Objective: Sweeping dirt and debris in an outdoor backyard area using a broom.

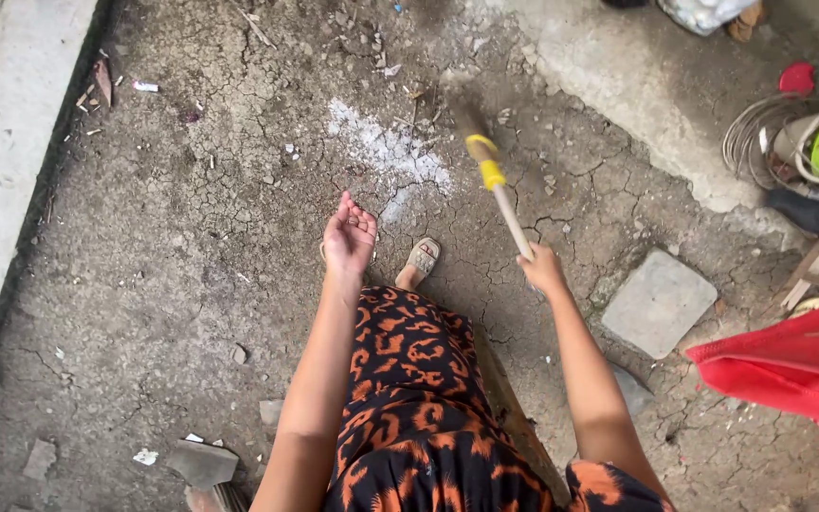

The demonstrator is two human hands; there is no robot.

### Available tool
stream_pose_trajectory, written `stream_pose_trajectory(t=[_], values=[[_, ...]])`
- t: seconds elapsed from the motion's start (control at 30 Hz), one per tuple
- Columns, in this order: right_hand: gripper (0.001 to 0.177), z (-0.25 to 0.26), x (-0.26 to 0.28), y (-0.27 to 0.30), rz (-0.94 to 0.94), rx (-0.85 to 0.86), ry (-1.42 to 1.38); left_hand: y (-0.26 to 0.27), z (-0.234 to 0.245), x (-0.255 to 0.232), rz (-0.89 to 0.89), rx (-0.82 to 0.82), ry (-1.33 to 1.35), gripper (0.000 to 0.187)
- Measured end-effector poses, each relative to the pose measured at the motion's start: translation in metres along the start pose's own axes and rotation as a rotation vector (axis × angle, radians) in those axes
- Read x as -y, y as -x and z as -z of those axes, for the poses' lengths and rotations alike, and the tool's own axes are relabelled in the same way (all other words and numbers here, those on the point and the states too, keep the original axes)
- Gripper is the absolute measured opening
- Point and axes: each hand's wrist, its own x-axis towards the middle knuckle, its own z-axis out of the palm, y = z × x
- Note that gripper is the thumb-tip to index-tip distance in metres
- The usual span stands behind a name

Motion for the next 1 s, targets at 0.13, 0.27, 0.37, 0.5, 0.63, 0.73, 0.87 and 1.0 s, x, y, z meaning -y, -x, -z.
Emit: stream_pose_trajectory(t=[0.13, 0.27, 0.37, 0.5, 0.63, 0.73, 0.87, 1.0], values=[[0.054, 0.010, 0.013, 0.034, -0.032, 0.134, -0.204, -0.003, -0.007, -0.003, -0.011, 0.004, 0.011, 0.034], [0.055, -0.048, -0.015, -0.017, 0.210, -0.011, -0.246, 0.004, -0.005, -0.021, -0.005, 0.032, 0.031, 0.035], [0.044, -0.105, 0.003, -0.070, 0.320, -0.148, -0.052, 0.002, 0.000, -0.030, -0.022, 0.050, 0.039, 0.033], [0.046, -0.127, 0.105, -0.041, -0.070, 0.121, -0.111, 0.008, 0.007, -0.041, -0.038, 0.020, 0.022, 0.033], [0.057, -0.103, 0.129, 0.008, -0.049, 0.319, -0.299, 0.001, 0.010, -0.049, -0.019, 0.016, 0.038, 0.034], [0.061, -0.091, 0.151, 0.050, -0.044, 0.400, -0.416, -0.006, 0.000, -0.066, -0.009, 0.034, 0.017, 0.034], [0.059, -0.115, 0.139, 0.092, -0.117, 0.244, -0.575, -0.003, -0.007, -0.098, 0.021, 0.047, 0.012, 0.035], [0.032, -0.161, 0.074, 0.077, -0.183, -0.028, -0.614, -0.002, -0.009, -0.132, 0.031, 0.054, -0.008, 0.036]])
